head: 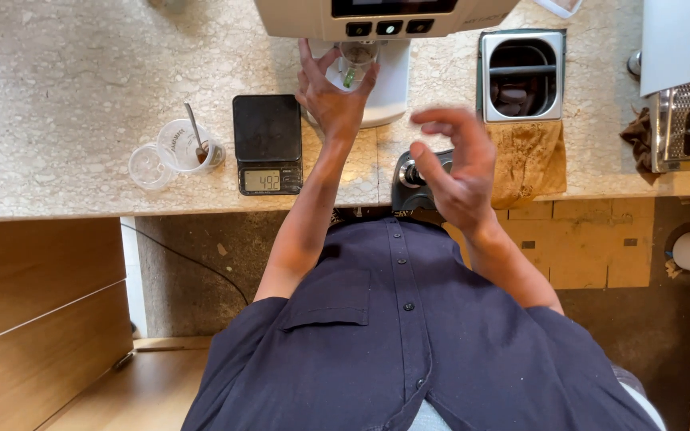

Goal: A barista prepares espresso by grinding beans, weighing the grounds, tamping them into a portafilter, and using an espresso machine.

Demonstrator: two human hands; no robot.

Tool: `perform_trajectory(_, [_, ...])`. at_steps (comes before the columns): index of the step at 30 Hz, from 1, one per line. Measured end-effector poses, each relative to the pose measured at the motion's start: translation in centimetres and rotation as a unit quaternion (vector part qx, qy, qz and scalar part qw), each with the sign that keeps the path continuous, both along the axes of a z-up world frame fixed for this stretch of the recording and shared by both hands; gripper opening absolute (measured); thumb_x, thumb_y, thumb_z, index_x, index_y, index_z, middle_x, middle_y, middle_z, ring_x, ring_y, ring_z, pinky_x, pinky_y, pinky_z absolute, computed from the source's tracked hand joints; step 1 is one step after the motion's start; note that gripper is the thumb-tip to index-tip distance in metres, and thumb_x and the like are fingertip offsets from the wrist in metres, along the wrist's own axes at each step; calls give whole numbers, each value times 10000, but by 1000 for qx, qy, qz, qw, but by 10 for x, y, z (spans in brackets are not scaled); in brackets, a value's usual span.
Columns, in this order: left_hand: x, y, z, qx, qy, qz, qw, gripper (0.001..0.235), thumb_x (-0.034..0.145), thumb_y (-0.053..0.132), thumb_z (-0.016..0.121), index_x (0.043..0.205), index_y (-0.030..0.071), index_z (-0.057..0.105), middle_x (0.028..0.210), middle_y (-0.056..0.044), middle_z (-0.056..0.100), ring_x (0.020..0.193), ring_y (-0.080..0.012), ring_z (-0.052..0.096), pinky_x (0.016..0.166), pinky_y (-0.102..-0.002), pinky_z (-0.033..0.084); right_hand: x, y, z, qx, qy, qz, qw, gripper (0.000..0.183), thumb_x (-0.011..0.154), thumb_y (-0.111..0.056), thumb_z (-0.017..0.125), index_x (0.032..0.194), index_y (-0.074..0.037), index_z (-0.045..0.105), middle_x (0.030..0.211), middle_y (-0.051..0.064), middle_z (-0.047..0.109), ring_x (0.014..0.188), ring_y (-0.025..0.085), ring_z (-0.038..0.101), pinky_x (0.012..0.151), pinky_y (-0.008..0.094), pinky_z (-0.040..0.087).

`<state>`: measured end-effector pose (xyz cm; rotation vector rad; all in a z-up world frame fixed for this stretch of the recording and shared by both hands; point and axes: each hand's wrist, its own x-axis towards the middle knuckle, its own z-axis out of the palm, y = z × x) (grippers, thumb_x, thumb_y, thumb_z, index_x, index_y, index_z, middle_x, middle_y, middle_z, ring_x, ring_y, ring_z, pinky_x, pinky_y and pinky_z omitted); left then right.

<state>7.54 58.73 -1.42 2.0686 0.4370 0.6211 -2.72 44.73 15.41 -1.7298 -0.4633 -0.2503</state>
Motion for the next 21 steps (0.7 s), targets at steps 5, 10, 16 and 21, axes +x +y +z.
perform_trajectory(5, [8,-4,-5,-22,-8,1,1000,1191,614,743,673,1464,119,120,1233,0,652,1295,-260,473,1082,-588,211,33,9,12,39,-78,-116,989,629,947,-204,671,1425,-184,262,1312,66,363,1279,213,393,1163,384,392])
perform_trajectory(10, [-23,6,8,-12,-75,-15,997,1163,639,682,751,1496,245,98,1390,12,502,1213,-183,518,1082,-438,355,37,17,23,-82,-42,-205,974,841,960,-535,653,1514,-273,77,1335,65,279,1306,180,321,1116,391,348])
perform_trajectory(16, [-93,7,-27,24,-77,-164,983,673,862,359,702,1376,132,331,1362,-91,461,1239,-238,451,1060,-415,369,67,14,11,-43,-162,-231,958,638,975,-477,600,1440,-225,244,1409,-5,266,1358,152,337,1079,412,457])
perform_trajectory(21, [-126,17,-81,160,-26,-345,924,387,948,371,499,1187,71,545,1215,-144,582,1211,-316,496,1029,-476,389,78,33,31,-15,-77,-257,963,773,1034,-313,704,1486,-131,104,1523,95,169,1507,230,129,1313,435,140])
